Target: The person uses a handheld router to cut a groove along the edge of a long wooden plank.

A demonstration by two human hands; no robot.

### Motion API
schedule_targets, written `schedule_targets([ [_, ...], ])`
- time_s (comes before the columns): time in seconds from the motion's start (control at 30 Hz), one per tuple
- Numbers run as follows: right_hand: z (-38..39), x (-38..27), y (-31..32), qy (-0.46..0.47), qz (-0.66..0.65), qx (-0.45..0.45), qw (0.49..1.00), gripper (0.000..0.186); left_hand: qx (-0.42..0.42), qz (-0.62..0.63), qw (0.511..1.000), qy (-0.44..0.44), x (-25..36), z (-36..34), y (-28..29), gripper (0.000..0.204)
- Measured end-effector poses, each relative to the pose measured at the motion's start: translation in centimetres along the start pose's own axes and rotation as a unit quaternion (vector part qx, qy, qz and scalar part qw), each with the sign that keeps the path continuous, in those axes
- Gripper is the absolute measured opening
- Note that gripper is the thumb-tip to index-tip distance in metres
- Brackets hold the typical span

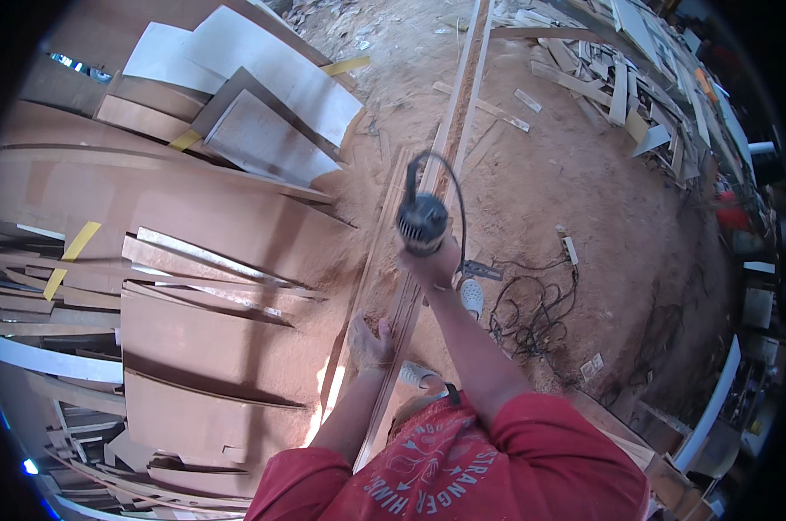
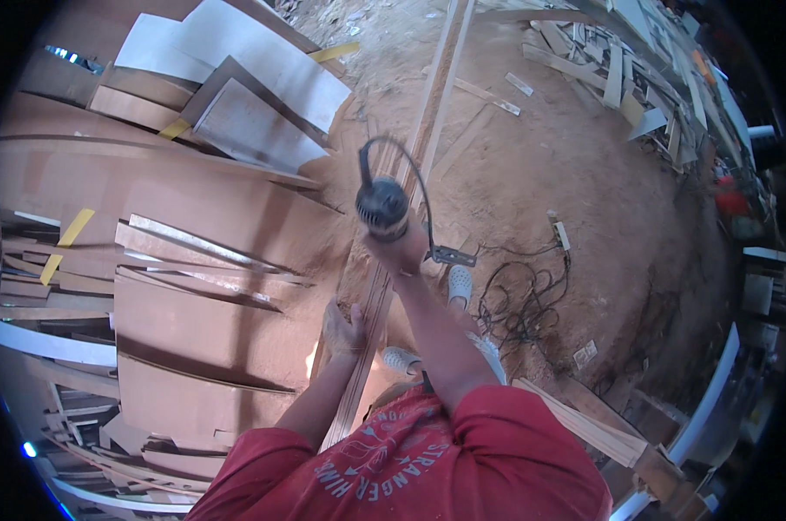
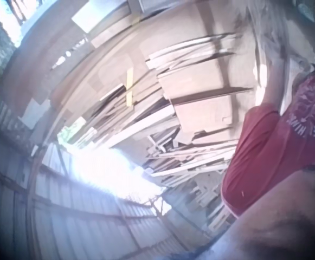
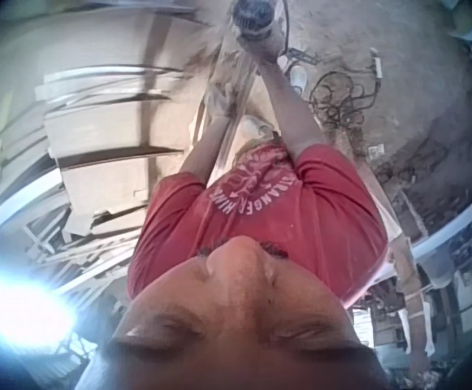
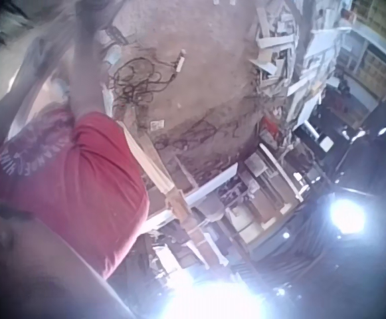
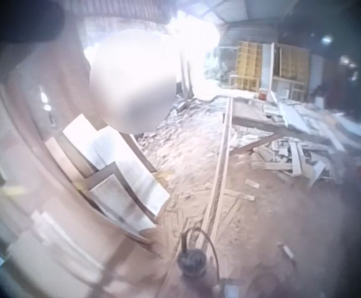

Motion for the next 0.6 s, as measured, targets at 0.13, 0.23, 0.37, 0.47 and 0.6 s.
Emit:
schedule_targets([
  [0.13, -1.1, 1.8, -0.1, 0.103, 0.024, 0.001, 0.994, 0.059, 0.001, -0.009, 1.000, -0.027, 0.6, -0.2, -0.2, 0.076],
  [0.23, -3.1, 3.1, 0.0, 0.137, 0.071, 0.008, 0.988, 0.061, -0.006, 0.001, 1.000, -0.026, 1.3, -0.1, 0.2, 0.076],
  [0.37, -5.3, 3.2, 0.1, 0.142, 0.045, 0.017, 0.989, 0.066, -0.021, -0.001, 1.000, -0.021, 1.2, 0.1, 0.6, 0.077],
  [0.47, -7.4, 2.3, -0.2, 0.163, 0.049, 0.012, 0.985, 0.067, -0.017, -0.010, 0.999, -0.029, 0.8, 0.1, 0.5, 0.078],
  [0.6, -11.1, 1.5, -0.3, 0.151, 0.024, 0.019, 0.988, 0.060, -0.007, -0.008, 0.999, -0.043, 0.4, 0.1, 0.5, 0.079],
])
Point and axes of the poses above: each hand's wrist, its own z-axis away from the middle knuckle, its own y-axis out of the back of the hand, x = y × z, the point moved 4 cm from there along -z, towards the middle knuckle, and after that the axes turned 3 degrees about -z, right-handed, at the moved point
